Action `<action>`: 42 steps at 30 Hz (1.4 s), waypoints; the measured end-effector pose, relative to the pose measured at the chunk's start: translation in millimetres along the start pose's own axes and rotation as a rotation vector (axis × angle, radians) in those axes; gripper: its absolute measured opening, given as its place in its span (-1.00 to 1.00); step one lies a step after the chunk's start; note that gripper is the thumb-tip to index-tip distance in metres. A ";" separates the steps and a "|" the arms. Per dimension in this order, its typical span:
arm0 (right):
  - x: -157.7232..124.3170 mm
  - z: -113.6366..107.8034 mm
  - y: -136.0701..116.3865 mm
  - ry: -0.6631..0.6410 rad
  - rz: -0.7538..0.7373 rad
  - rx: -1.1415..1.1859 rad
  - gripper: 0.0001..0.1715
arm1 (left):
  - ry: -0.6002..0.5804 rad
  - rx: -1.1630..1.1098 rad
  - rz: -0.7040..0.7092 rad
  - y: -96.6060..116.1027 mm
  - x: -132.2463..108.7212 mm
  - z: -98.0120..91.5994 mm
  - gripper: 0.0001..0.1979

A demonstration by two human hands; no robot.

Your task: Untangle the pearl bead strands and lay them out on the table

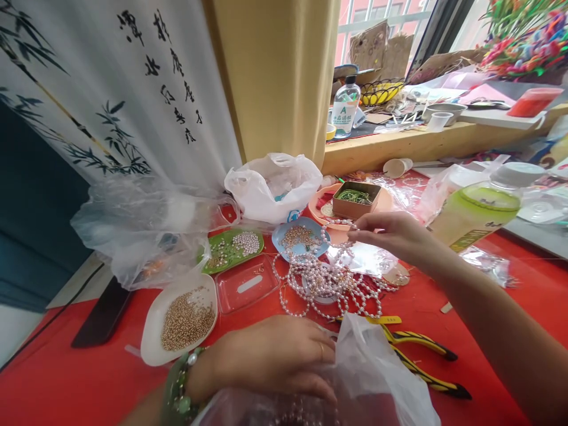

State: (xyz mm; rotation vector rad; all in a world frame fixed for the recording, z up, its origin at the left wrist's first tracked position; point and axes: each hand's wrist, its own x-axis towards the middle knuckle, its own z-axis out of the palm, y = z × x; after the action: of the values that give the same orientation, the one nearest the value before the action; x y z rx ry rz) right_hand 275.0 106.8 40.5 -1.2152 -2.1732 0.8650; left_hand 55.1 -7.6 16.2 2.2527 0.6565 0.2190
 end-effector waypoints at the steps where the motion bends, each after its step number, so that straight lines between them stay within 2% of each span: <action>1: -2.3 0.0 -5.9 0.072 -0.006 0.089 -0.68 | 0.024 -0.013 -0.024 0.1 0.6 -0.8 -0.80; 3: -6.5 2.6 -16.7 0.171 0.001 0.202 -0.72 | 0.109 -0.047 -0.083 0.2 1.6 -3.7 -0.75; 5: -10.1 8.8 -25.8 0.203 0.027 0.344 -0.75 | 0.312 -0.119 -0.199 -1.0 2.6 -5.9 -0.70; 8: -14.2 23.4 -36.9 0.086 0.106 0.637 -0.77 | 0.591 -0.321 -0.340 -5.7 4.9 -5.6 -0.58; 10: -16.2 34.5 -42.9 -0.003 0.167 0.813 -0.80 | 0.675 -0.523 -0.363 -9.4 7.2 -3.6 -0.48; 12: -17.4 44.0 -47.2 -0.088 0.214 0.952 -0.83 | 0.697 -0.720 -0.334 -12.3 9.7 -1.8 -0.46; 16: -16.5 53.2 -47.7 -0.154 0.235 1.081 -0.85 | 0.730 -0.910 -0.285 -14.2 12.4 -1.7 -0.69; 19: -14.4 53.9 -41.7 -0.099 0.236 1.078 -0.84 | 0.798 -0.895 -0.320 -14.9 11.6 -4.4 -0.81; 22: -14.1 54.1 -36.5 -0.002 0.205 0.985 -0.81 | 0.874 -0.858 -0.366 -17.6 10.3 -7.1 -0.83; 26: -17.3 56.6 -36.6 0.154 0.131 0.824 -0.79 | 1.003 -0.857 -0.316 -20.7 10.2 -8.6 -0.83; 31: -18.8 61.9 -38.1 0.218 0.080 0.794 -0.77 | 1.139 -0.880 -0.297 -19.4 10.0 -8.5 -0.84; 37: -18.0 63.3 -35.3 0.280 -0.031 0.749 -0.75 | 1.034 -0.898 -0.399 -22.6 6.1 -11.9 -0.76; 42: -16.3 59.4 -36.0 0.523 -0.032 0.643 -0.71 | 0.978 -0.929 -0.400 -21.4 7.2 -11.6 -0.78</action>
State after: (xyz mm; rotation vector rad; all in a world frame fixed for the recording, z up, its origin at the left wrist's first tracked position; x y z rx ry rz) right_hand 222.3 61.4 25.0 -0.9330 -1.3453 0.9897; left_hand 48.9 15.8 8.5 0.9959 1.1606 1.1797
